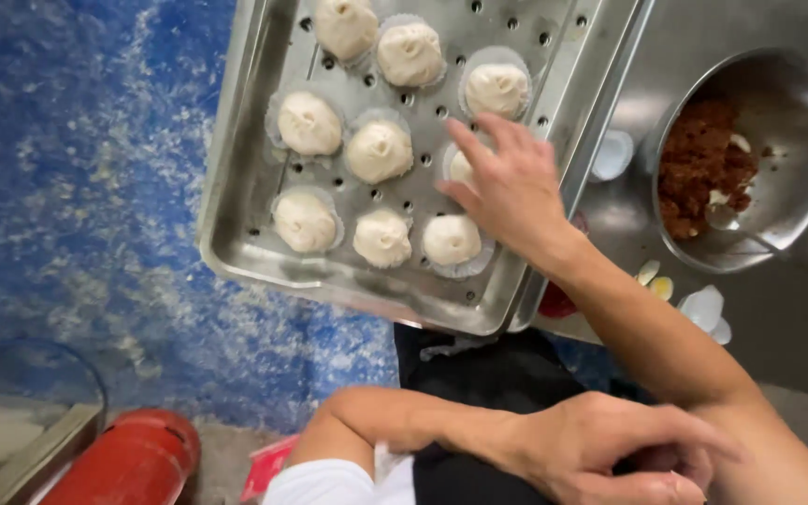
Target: Fill and fold dough to prepare siopao or steamed buns.
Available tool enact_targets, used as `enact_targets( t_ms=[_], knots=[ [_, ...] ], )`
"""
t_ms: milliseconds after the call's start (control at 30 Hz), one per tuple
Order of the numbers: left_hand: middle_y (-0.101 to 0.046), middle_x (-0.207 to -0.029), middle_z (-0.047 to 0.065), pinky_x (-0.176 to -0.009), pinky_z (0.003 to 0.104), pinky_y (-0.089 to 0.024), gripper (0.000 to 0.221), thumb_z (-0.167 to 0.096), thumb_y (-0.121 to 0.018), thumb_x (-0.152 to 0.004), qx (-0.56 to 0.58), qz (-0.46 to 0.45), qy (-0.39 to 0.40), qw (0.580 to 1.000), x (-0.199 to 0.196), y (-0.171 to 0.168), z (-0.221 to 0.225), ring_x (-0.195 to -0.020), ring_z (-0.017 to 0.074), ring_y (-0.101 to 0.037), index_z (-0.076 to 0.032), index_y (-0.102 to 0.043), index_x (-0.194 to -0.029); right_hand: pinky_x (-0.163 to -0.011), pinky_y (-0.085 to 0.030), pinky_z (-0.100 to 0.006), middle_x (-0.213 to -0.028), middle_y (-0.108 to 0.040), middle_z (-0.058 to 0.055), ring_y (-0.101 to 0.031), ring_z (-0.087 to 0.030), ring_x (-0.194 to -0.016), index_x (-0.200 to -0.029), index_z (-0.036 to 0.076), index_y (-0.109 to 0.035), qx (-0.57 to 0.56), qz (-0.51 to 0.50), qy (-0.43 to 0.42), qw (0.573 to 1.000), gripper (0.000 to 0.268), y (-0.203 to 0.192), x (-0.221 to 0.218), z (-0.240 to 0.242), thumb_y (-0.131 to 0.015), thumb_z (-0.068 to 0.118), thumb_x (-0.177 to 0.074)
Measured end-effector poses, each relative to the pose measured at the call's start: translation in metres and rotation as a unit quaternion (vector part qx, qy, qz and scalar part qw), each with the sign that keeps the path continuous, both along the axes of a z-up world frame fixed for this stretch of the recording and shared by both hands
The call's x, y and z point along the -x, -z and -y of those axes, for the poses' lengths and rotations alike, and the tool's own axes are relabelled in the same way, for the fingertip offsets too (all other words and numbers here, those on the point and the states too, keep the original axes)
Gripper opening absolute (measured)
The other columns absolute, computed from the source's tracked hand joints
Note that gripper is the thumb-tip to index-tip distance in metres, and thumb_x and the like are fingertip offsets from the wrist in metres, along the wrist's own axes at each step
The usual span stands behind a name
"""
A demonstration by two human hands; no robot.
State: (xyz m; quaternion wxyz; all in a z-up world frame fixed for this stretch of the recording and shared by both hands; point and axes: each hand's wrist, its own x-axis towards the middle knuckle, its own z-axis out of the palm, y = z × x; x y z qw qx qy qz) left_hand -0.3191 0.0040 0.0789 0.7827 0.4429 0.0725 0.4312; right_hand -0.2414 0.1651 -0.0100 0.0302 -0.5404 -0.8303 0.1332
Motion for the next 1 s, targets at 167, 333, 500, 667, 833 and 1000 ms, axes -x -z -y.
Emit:
enact_targets(
  t_ms=[167,333,500,667,833,1000],
  knots=[
    [-0.065,-0.114,0.006,-0.095,0.022,-0.053,0.033,-0.018,-0.05,-0.118,0.003,-0.005,0.132,0.991,0.031,-0.007,0.032,-0.104,0.0121,-0.067,-0.004,-0.048,-0.149,-0.102,-0.047,-0.051,-0.141,-0.055,-0.025,-0.053,-0.042,-0.126,-0.143,0.001,-0.057,0.007,-0.162,-0.094,0.982,0.07,0.043,0.054,-0.02,-0.085,0.03,-0.085],
    [-0.063,-0.127,0.007,-0.104,0.021,-0.051,0.027,-0.023,-0.047,-0.124,-0.032,0.003,0.107,0.994,0.054,-0.014,0.035,-0.117,0.0149,-0.065,-0.004,-0.05,-0.143,-0.103,-0.048,-0.048,-0.138,-0.057,-0.023,-0.054,-0.043,-0.125,-0.139,0.002,-0.059,0.016,-0.157,-0.078,0.984,0.067,0.064,0.057,-0.016,-0.085,0.025,-0.082],
    [-0.071,-0.117,0.012,-0.097,0.025,-0.053,0.026,-0.019,-0.05,-0.121,0.031,-0.012,0.098,0.995,0.069,-0.03,0.031,-0.106,0.0206,-0.069,0.002,-0.061,-0.133,-0.097,-0.047,-0.051,-0.136,-0.058,-0.022,-0.055,-0.041,-0.123,-0.135,0.003,-0.061,-0.005,-0.076,-0.056,0.996,0.066,0.024,0.08,0.003,-0.087,0.03,-0.081],
    [-0.072,-0.111,0.008,-0.092,0.021,-0.055,0.022,-0.02,-0.053,-0.123,0.042,-0.007,0.092,0.995,0.068,-0.029,0.035,-0.101,0.0125,-0.07,-0.001,-0.063,-0.127,-0.099,-0.048,-0.05,-0.142,-0.052,-0.02,-0.052,-0.038,-0.127,-0.139,0.004,-0.058,0.007,-0.193,-0.237,0.952,0.075,0.037,0.131,0.017,-0.087,0.027,-0.074],
    [-0.071,-0.103,0.007,-0.086,0.023,-0.054,0.021,-0.015,-0.052,-0.119,0.048,-0.017,0.071,0.996,0.073,-0.041,0.033,-0.091,0.0113,-0.068,0.0,-0.065,-0.123,-0.105,-0.051,-0.045,-0.142,-0.054,-0.015,-0.054,-0.035,-0.128,-0.144,0.007,-0.054,0.087,-0.176,-0.223,0.955,0.071,0.068,0.141,0.03,-0.084,0.026,-0.082],
    [-0.068,-0.085,0.007,-0.072,0.025,-0.053,0.023,-0.01,-0.051,-0.108,0.086,-0.072,0.055,0.992,0.065,-0.054,0.03,-0.072,0.0113,-0.064,0.005,-0.067,-0.118,-0.101,-0.05,-0.045,-0.141,-0.052,-0.019,-0.053,-0.037,-0.127,-0.147,0.005,-0.048,0.045,-0.166,-0.176,0.969,0.082,0.036,0.141,0.036,-0.082,0.041,-0.081]
  ],
)
